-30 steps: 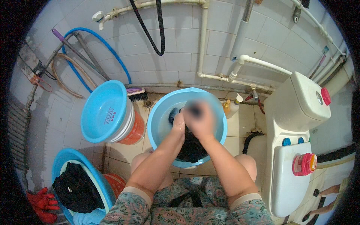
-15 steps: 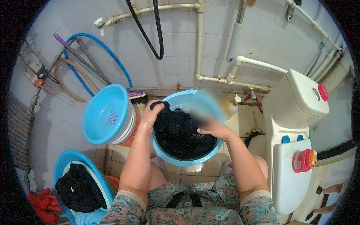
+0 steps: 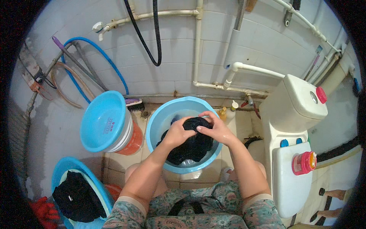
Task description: The person sits on the bathroom floor and hand-washes a dark garment in a blue basin filled with water. They repeatedly submerge, scrub, and wring the fabric, occasionally lifting it to inspect the surface before continuing the washing process.
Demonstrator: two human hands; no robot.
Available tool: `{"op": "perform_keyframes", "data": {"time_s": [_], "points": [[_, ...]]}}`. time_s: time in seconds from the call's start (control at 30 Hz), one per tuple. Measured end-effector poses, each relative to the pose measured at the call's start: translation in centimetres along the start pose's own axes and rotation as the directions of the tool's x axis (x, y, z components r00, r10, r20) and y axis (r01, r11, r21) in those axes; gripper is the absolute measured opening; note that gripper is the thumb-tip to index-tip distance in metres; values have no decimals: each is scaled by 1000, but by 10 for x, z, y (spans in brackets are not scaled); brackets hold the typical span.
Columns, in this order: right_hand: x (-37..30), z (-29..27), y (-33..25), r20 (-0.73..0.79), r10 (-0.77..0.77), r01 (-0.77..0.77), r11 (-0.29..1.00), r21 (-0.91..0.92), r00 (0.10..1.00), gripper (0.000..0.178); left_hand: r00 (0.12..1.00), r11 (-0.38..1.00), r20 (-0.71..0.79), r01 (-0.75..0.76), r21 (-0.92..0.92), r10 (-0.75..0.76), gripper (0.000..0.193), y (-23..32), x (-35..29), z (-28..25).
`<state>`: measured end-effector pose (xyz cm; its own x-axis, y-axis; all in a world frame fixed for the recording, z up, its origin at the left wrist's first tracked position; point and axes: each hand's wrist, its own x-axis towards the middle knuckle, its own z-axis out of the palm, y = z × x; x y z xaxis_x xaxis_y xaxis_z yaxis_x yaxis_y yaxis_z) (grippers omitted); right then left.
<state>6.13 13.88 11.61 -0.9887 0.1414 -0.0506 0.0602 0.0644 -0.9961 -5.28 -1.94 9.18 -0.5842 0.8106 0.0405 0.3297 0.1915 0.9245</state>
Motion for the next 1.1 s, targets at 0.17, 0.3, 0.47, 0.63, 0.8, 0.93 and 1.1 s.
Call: {"op": "perform_keyframes", "data": {"time_s": [0.17, 0.3, 0.47, 0.63, 0.8, 0.93, 1.1], "points": [[7, -11, 37, -280, 185, -142, 976, 165, 942, 79, 931, 652, -77, 188, -735, -356, 47, 5, -1, -11], [-6, -8, 82, 79, 215, -203, 969, -139, 973, 100, 912, 353, -95, 57, -934, -398, 39, -12, 1, -25], [0, 14, 114, -115, 122, -141, 974, -175, 986, 107, 941, 219, -8, 70, -973, -337, 38, 28, -16, -20], [5, 21, 106, -35, 268, -219, 850, 479, 963, 86, 997, 72, 75, 72, -995, 28, 37, 12, -26, -22], [1, 35, 69, 93, 395, -312, 539, 782, 914, 80, 995, -29, 88, 87, -996, -48, 36, -1, -25, -18], [11, 18, 55, -173, 310, -9, 507, 862, 935, 63, 917, 199, 59, 149, -969, -395, 34, 27, -19, -13], [17, -9, 33, -565, 37, 313, 802, 509, 824, 43, 818, 148, 238, 363, -920, -525, 36, -27, -16, -10]]}}
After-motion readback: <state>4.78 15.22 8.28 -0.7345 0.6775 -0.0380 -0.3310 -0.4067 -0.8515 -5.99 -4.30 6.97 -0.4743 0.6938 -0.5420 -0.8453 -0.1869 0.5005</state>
